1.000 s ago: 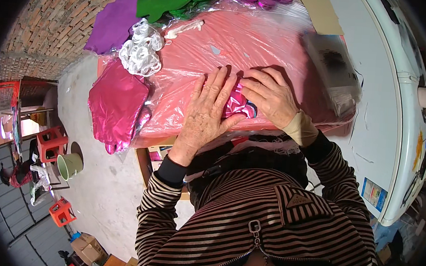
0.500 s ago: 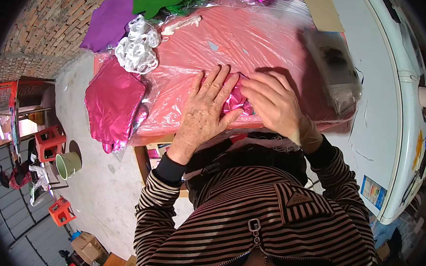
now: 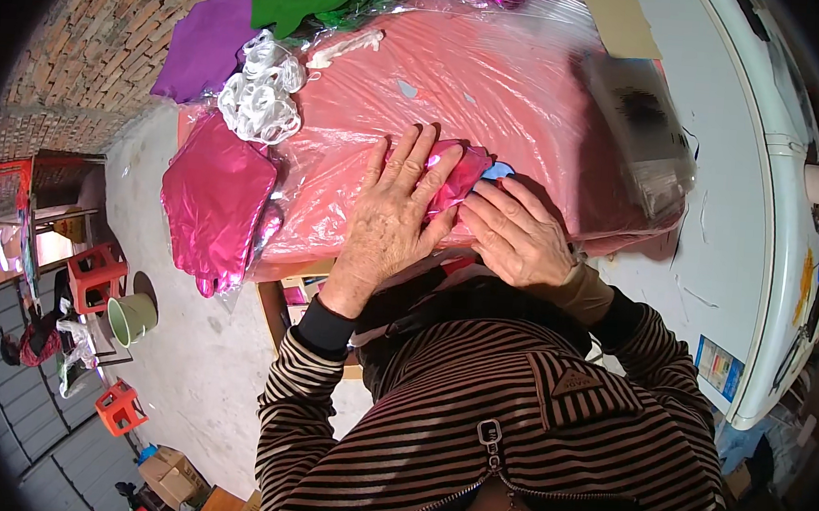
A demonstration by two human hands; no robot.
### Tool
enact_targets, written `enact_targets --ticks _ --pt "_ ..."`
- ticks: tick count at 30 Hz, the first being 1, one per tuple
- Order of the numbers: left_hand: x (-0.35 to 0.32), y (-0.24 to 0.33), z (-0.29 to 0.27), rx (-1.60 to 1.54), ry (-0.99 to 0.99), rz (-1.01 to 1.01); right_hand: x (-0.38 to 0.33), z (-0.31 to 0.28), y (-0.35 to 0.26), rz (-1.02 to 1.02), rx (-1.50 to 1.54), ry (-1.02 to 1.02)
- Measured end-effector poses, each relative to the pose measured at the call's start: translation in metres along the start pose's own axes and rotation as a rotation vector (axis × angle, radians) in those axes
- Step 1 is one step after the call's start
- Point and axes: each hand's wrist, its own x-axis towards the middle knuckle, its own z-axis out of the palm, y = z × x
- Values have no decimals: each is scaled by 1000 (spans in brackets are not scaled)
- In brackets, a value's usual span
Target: The person folds a deflated foil balloon by hand, places it onto a cardboard packaging card, fits it into a plastic sleeve, and then sorts other deflated balloons on the table.
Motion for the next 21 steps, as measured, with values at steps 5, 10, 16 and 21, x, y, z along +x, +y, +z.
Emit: enact_targets --ticks 5,10,16,21 --pt "0 0 0 46 -11 28 -5 4 -2 36 -10 4" --pt "0 1 -1 -11 3 0 -6 6 -4 83 -6 -21" --pt "-1 -1 0 46 -18 17 -5 8 -5 86 -64 -13" --pt "-1 -4 -3 23 -33 61 -5 8 -6 100 -63 -29"
